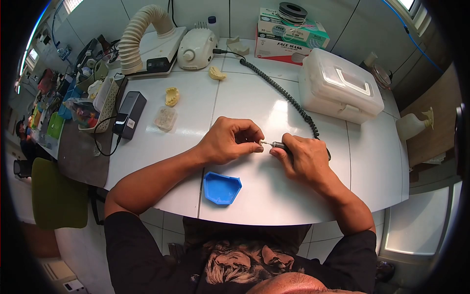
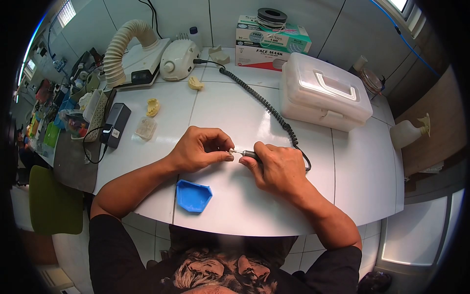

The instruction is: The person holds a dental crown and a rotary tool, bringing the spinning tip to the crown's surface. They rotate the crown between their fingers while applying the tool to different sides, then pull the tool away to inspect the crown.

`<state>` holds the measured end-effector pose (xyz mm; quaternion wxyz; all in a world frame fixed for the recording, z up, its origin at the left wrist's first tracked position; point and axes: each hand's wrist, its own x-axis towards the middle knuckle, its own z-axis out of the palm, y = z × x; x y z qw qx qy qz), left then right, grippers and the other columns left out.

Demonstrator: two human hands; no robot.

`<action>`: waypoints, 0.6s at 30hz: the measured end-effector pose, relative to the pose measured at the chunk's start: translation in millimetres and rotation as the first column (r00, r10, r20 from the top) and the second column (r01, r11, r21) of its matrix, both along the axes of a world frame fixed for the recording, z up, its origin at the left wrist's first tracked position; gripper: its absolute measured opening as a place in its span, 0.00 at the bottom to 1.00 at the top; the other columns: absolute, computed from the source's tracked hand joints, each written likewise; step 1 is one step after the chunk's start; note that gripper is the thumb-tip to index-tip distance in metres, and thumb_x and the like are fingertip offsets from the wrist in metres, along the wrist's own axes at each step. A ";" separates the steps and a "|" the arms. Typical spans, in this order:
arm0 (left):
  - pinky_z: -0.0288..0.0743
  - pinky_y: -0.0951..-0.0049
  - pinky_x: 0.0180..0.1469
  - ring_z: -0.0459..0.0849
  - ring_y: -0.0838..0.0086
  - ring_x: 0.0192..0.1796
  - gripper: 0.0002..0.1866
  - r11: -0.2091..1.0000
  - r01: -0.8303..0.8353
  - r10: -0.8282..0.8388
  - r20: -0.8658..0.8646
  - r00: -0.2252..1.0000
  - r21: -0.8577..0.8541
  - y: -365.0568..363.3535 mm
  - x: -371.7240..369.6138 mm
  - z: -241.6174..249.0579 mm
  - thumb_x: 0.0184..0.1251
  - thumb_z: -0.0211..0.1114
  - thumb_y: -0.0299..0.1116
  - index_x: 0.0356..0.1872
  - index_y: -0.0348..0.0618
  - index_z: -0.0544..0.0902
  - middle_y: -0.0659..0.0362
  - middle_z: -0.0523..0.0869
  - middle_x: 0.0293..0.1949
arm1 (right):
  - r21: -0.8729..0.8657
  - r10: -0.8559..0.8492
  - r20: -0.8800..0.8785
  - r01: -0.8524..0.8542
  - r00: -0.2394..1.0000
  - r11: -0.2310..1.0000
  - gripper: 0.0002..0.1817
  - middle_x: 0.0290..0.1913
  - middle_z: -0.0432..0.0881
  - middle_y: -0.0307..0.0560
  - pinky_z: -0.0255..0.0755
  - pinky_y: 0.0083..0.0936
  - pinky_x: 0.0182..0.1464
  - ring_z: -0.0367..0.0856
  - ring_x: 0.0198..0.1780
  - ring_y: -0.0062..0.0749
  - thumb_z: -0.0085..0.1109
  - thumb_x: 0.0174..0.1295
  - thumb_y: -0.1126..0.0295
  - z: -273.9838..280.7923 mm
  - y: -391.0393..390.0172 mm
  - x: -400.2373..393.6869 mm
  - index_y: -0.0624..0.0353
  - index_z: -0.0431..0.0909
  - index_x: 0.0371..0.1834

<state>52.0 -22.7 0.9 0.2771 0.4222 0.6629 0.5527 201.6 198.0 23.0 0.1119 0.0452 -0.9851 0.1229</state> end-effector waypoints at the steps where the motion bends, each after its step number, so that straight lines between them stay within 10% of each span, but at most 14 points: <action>1: 0.89 0.74 0.56 0.95 0.76 0.48 0.10 1.000 0.004 -0.004 0.007 1.000 -0.003 0.0 0.1 0.3 0.72 0.78 0.21 0.51 0.32 0.90 0.56 0.96 0.43 | -0.009 0.016 -0.012 -0.016 1.000 1.000 0.25 0.24 0.85 0.51 0.76 0.46 0.30 0.86 0.26 0.53 0.67 0.76 0.46 -0.4 0.4 0.0 0.57 0.80 0.33; 18: 0.89 0.73 0.57 0.96 0.73 0.49 0.10 1.000 0.015 -0.015 0.007 1.000 -0.021 0.0 0.2 1.2 0.73 0.76 0.20 0.51 0.31 0.89 0.54 0.96 0.43 | -0.014 0.067 -0.017 -0.067 0.998 0.998 0.25 0.24 0.85 0.50 0.76 0.46 0.29 0.86 0.25 0.52 0.66 0.77 0.46 0.6 2.0 -0.4 0.58 0.81 0.33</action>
